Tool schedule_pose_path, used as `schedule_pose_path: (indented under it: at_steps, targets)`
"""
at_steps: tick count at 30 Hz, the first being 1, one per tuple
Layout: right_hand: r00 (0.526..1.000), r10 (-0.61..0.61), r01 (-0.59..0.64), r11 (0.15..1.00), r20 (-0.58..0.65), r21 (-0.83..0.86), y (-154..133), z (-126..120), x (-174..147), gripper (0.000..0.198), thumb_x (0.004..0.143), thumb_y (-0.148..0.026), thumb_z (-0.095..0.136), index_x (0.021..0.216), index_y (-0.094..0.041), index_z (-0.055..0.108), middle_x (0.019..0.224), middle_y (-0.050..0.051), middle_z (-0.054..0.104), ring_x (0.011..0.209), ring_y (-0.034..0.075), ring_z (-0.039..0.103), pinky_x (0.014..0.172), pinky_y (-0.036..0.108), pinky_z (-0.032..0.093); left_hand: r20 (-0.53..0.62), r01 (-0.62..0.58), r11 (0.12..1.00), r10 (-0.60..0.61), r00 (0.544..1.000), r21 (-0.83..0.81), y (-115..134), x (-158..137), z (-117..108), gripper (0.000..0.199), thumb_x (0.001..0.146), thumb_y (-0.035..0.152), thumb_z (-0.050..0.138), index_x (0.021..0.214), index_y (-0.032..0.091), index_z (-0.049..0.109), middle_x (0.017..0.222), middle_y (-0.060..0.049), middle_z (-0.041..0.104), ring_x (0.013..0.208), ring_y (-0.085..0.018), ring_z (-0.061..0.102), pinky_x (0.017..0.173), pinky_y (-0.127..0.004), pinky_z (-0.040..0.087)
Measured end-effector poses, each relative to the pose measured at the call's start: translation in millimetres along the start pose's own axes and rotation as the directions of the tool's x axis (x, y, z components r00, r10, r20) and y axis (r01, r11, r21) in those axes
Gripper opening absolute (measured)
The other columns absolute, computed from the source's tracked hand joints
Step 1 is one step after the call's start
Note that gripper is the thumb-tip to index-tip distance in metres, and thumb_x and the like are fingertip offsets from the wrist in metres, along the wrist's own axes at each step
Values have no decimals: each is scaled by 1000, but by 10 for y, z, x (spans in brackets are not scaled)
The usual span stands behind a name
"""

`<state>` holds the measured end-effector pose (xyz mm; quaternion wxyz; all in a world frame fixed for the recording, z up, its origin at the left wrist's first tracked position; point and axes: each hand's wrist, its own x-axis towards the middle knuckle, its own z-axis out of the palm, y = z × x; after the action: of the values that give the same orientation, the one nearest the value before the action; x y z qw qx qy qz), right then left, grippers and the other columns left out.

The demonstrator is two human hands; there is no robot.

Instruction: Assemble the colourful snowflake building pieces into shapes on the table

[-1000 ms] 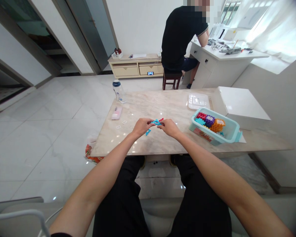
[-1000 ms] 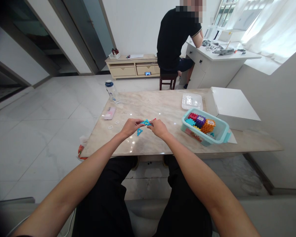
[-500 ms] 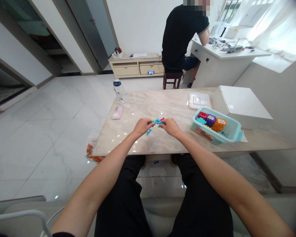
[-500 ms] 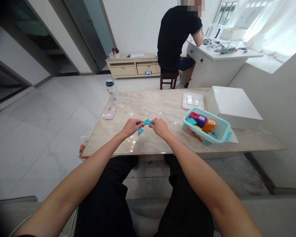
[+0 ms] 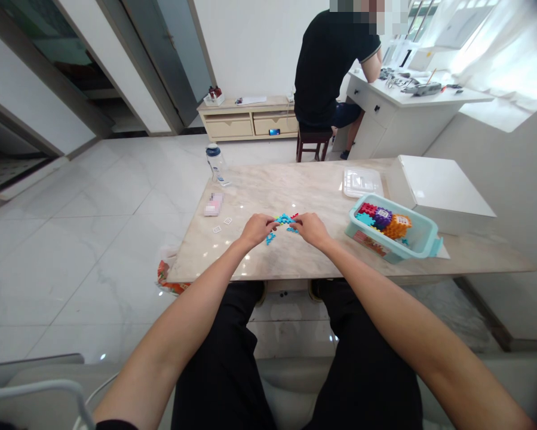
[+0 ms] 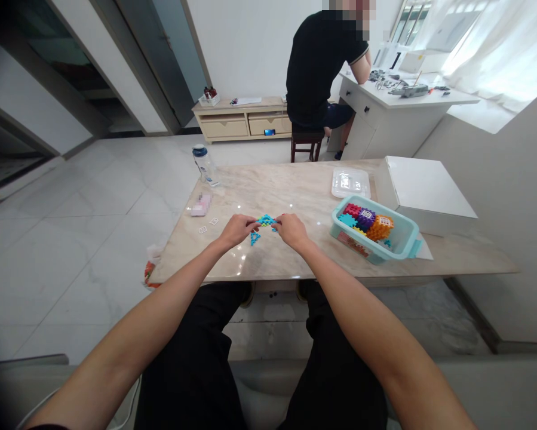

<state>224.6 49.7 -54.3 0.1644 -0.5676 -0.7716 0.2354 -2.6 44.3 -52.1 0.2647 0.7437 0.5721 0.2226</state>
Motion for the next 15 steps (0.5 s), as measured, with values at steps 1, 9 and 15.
schedule_pose_path:
  at_steps: [1, 9, 15]
  targets:
    - [1000, 2, -2, 1000, -3, 5, -1, -6, -2, 22, 103, -31, 67, 104, -21, 87, 96, 10, 83, 88, 21, 72, 74, 26, 43, 0, -3, 1000, 3, 1000, -2, 4, -3, -4, 30, 99, 36, 67, 82, 22, 86, 81, -6, 82, 76, -21, 73, 73, -29, 46]
    - [999, 7, -7, 1000, -35, 11, -56, -52, 5, 23, 102, -37, 70, 102, -21, 87, 92, 7, 82, 82, 19, 70, 69, 26, 39, -41, -35, 982, 43, 998, 185, 74, -33, -80, 26, 101, 37, 67, 94, 25, 89, 87, -8, 83, 77, -23, 70, 69, -31, 40]
    - [1000, -11, 11, 999, 11, -35, -94, -69, 3, 26, 105, -38, 65, 109, -23, 87, 98, 8, 83, 88, 19, 71, 75, 25, 41, 14, -52, 965, 50, 999, 256, 51, -57, -116, 28, 102, 37, 64, 97, 24, 88, 87, -7, 83, 80, -23, 71, 69, -30, 41]
